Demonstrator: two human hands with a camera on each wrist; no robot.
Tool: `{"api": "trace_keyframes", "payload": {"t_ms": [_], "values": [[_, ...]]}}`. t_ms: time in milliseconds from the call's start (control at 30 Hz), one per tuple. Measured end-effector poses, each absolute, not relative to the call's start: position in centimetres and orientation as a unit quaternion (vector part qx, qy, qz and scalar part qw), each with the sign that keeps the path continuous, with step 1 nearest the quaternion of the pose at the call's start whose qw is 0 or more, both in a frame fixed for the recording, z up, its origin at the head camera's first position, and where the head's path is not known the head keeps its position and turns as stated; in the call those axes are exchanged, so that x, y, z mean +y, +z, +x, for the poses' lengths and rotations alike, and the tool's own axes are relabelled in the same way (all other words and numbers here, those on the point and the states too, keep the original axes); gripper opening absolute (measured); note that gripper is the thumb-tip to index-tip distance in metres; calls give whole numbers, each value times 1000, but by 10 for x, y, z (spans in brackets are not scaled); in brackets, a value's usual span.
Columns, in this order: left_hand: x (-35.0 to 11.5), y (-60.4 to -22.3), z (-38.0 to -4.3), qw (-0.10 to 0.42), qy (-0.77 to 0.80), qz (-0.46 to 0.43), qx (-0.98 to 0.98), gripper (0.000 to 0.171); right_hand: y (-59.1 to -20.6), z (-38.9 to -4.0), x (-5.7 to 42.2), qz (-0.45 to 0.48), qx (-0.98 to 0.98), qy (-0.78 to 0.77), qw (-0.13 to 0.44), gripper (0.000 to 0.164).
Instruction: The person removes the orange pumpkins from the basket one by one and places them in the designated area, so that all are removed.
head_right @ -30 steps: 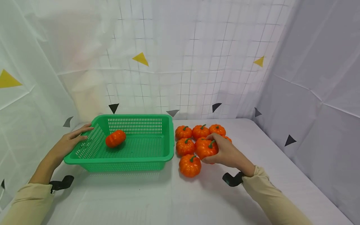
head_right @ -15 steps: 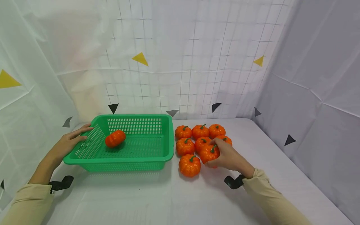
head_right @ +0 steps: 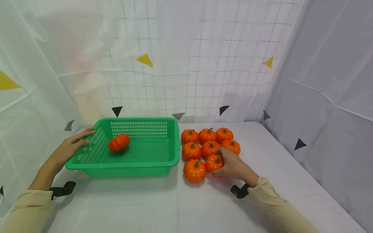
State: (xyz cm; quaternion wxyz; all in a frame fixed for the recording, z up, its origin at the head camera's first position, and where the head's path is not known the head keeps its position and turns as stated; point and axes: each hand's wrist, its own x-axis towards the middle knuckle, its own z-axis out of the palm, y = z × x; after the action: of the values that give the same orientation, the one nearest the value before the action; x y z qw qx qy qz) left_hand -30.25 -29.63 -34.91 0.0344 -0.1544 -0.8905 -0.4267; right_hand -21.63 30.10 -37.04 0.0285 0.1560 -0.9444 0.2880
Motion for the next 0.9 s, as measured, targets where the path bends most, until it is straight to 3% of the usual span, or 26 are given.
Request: {"api": "trace_keyframes", "payload": {"t_ms": [233,400,533,667,900], "values": [[-298,-350,-304,35,-424,-153,-892,50,-367,-212,298,146,-958,247,0,82],[-297,-351,-305,34,-425,-154,-891,50,-337,-212,293,152,-966,208,-20,84],[-297,-350,-304,36,-431,-158,-888,50,-300,-217,281,166,-967,194,-12,81],[-298,-349,-303,33,-437,-161,-884,50,-271,-225,259,218,-956,196,20,67],[-298,-350,-303,32,-442,-163,-882,51,-230,-253,183,350,-915,194,52,52]]}}
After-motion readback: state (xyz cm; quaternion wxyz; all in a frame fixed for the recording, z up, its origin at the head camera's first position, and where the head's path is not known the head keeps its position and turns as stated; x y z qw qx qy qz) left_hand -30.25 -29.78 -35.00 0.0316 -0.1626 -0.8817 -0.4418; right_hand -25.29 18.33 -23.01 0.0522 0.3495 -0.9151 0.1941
